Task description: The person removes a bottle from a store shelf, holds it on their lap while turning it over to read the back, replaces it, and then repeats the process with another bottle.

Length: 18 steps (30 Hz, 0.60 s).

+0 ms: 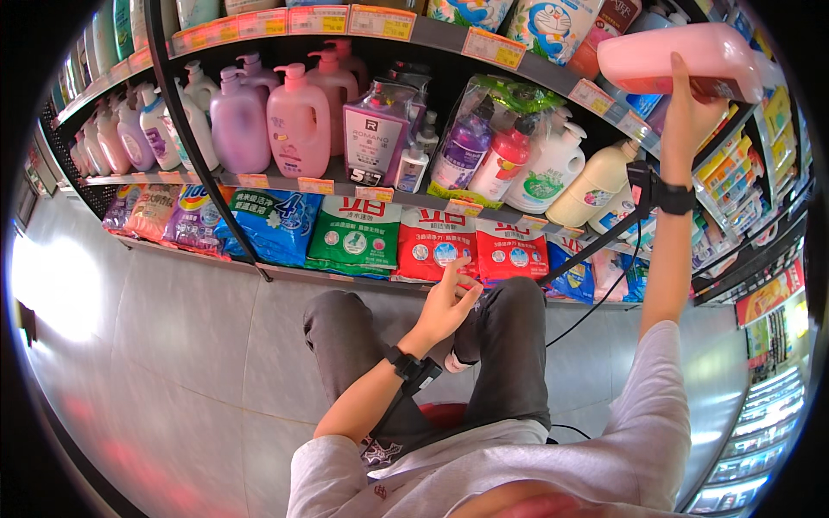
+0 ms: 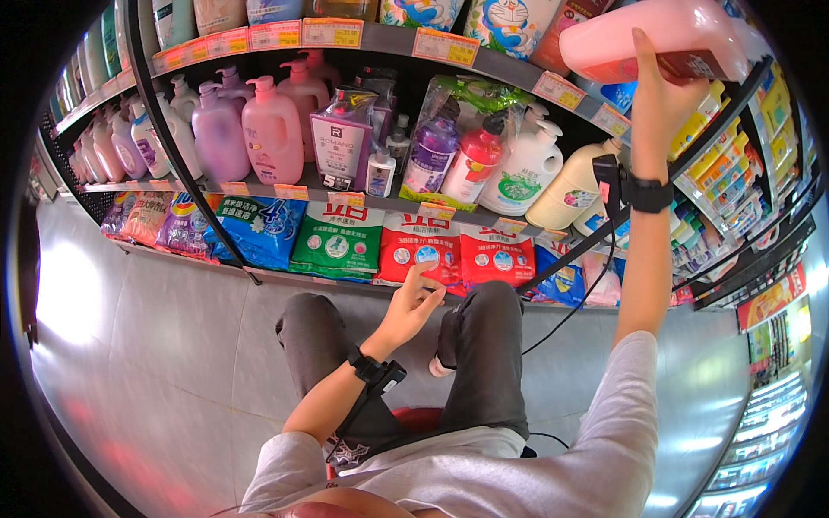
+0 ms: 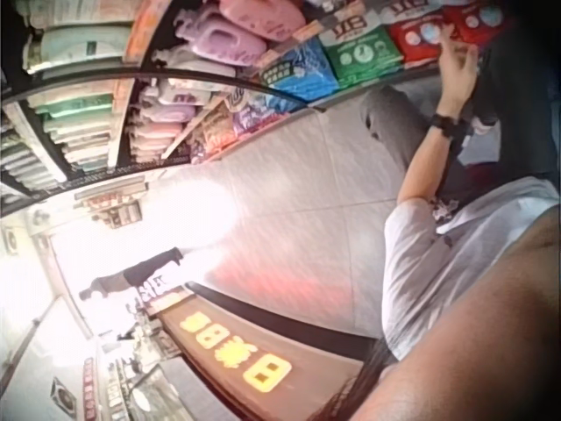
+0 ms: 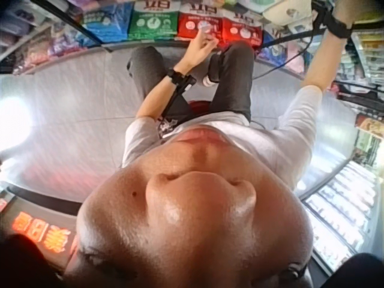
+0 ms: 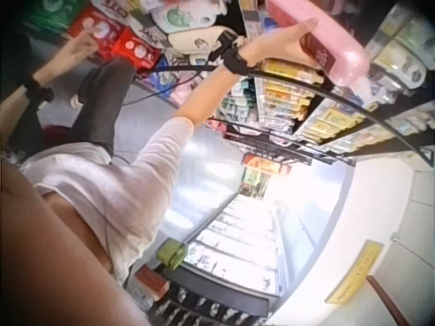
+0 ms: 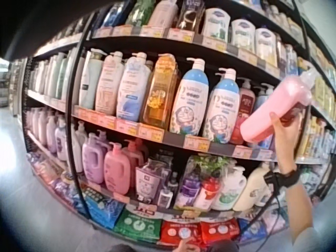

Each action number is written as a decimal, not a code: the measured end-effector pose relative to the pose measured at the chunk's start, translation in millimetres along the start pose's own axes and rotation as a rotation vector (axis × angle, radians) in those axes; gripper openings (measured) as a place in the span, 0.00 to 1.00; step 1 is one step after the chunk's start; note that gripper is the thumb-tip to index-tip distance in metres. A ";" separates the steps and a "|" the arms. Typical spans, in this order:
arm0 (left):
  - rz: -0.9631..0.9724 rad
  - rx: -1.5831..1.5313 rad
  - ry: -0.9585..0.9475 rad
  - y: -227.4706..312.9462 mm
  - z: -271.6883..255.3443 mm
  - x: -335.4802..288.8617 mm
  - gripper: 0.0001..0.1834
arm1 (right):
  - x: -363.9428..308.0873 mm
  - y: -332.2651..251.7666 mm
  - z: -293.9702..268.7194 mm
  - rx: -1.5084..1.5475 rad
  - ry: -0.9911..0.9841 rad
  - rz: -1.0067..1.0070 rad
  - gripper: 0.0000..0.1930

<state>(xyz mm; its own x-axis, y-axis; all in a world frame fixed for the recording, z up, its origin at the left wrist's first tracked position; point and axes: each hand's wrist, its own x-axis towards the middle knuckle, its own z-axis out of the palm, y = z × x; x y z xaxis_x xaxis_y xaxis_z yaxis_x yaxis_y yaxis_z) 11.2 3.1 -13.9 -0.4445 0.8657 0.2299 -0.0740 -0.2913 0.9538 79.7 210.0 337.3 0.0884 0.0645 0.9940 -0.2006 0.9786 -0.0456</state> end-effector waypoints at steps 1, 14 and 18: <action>-0.013 0.017 0.013 -0.6 -3.7 -1.0 0.26 | 0.0 7.9 8.6 0.036 -0.030 0.001 0.26; -0.025 0.174 0.013 -3.4 -4.6 -5.7 0.20 | -4.2 38.6 37.1 -0.470 -0.141 0.194 0.39; -0.025 0.187 -0.009 -6.6 2.7 0.1 0.20 | 2.9 37.3 40.3 -0.559 -0.177 0.150 0.50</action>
<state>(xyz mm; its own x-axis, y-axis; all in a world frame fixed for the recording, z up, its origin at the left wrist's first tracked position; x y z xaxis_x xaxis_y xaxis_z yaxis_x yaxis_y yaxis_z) 14.1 6.2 -19.6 -0.4366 0.8757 0.2063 0.0827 -0.1893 0.9784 33.1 238.8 342.5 -0.0747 0.2232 0.9719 0.3494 0.9187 -0.1842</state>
